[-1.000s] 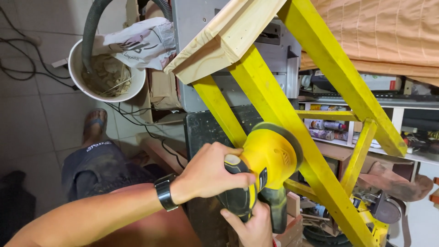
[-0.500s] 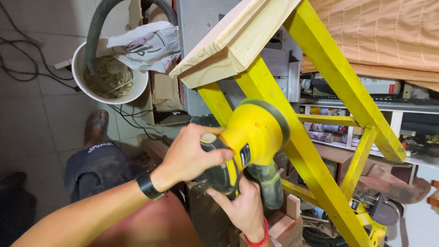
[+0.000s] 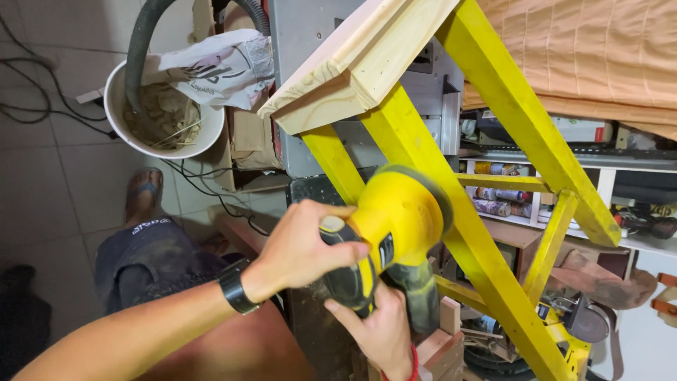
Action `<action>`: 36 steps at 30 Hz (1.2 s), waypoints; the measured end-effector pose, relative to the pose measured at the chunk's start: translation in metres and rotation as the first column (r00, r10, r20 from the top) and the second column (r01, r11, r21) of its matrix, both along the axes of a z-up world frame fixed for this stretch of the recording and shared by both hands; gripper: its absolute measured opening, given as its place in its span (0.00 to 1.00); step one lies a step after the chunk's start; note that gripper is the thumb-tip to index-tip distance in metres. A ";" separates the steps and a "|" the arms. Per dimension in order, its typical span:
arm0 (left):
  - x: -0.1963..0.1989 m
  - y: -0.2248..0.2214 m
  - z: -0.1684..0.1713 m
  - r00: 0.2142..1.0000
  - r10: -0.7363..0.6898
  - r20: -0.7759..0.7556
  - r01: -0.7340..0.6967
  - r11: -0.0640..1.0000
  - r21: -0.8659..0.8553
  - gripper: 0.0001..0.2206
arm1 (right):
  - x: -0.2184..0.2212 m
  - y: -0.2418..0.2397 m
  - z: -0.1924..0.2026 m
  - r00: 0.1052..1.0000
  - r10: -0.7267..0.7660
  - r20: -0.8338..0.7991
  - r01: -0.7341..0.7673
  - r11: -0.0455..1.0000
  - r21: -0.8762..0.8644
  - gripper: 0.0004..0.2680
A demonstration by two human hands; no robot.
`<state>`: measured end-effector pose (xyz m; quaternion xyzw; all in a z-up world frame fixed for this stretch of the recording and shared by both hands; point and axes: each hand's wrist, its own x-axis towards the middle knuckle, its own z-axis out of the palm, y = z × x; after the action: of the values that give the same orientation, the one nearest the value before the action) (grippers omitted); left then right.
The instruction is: Sanding a yellow wooden stool and a wood block using an orbital sander.
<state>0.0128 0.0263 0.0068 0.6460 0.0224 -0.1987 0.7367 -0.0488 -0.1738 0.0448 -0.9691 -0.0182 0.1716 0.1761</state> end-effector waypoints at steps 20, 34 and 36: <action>0.002 0.004 0.014 0.998 -0.047 -0.041 0.049 0.998 0.041 0.07 | -0.004 -0.003 0.005 0.998 0.058 0.021 -0.059 0.997 0.052 0.15; -0.001 -0.007 0.047 0.981 -0.192 -0.038 0.193 0.981 0.034 0.12 | -0.035 -0.062 0.001 0.995 -0.098 0.036 0.097 0.995 0.027 0.16; -0.002 -0.008 0.041 0.978 -0.202 -0.044 0.204 0.979 0.025 0.14 | -0.033 -0.057 0.001 0.990 -0.140 0.012 0.140 0.990 -0.008 0.17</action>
<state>0.0104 0.0181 0.0483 0.6514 -0.0257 -0.2857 0.7024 -0.0813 -0.2305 0.0455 -0.9697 0.0498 0.1534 0.1833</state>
